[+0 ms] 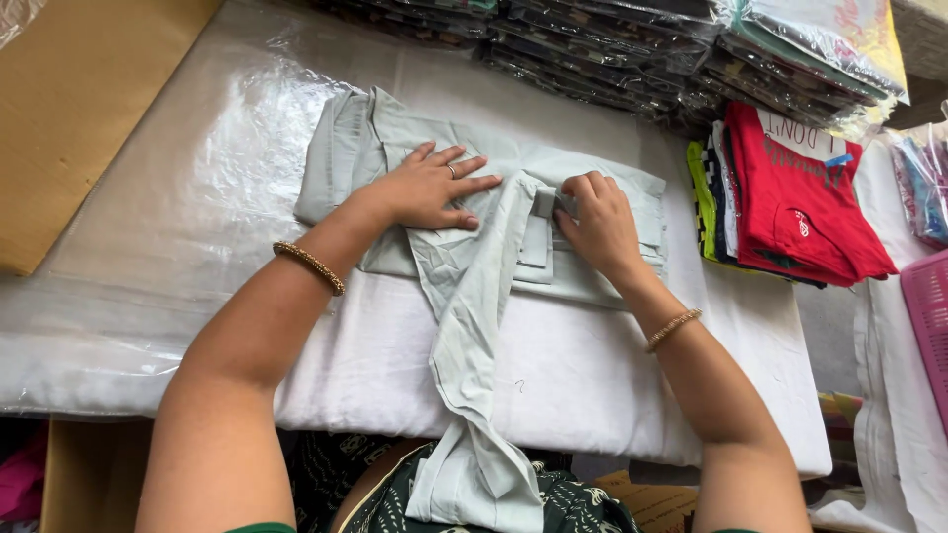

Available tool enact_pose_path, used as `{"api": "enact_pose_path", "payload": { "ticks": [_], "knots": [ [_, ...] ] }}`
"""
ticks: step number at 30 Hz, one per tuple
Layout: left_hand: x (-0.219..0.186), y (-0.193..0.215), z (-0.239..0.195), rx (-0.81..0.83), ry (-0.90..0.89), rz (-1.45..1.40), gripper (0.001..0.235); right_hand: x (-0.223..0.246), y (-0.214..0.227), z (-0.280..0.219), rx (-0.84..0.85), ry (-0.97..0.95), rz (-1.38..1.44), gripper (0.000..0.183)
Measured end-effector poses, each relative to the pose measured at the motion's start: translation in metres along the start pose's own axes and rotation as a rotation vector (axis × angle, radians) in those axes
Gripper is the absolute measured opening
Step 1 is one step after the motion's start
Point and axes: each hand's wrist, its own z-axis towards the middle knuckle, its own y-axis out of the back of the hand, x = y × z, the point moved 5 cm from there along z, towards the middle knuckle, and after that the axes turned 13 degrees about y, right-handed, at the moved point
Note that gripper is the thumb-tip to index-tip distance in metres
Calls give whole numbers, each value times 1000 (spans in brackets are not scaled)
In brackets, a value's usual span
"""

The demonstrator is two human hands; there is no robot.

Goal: The person folds a light green button-up shirt on a white surface, smoothing the fabric and aligning the sleeves before stacking it. They then fold a red garment with a textured pattern, smoothing it out and folding it into a compact square.

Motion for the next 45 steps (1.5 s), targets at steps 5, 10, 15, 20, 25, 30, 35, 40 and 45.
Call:
{"api": "enact_pose_path", "payload": {
  "ticks": [5,10,15,20,25,30,35,40,45],
  "knots": [
    [0,1,-5,-12,-13,30,82,-24,-13,5,-60,75,-43,19],
    [-3,3,-6,13,-23,14,80,-50,6,12,-37,-201,278,11],
    [3,5,-4,8,-38,-84,71,-26,4,13,157,88,80,10],
    [19,9,5,54,-44,-322,54,-27,-6,1,371,-5,-89,20],
    [18,25,-8,62,-15,-362,35,1,-13,1,172,20,394,40],
    [38,19,-10,70,-89,-393,33,63,18,-5,334,195,347,45],
    [33,21,-14,71,-116,-408,34,188,97,-22,460,654,968,55],
    [30,25,-13,42,-92,-380,33,199,106,-57,630,809,1009,30],
    [33,19,-12,33,-95,-391,29,99,157,-89,39,362,1315,34]
  ]
}}
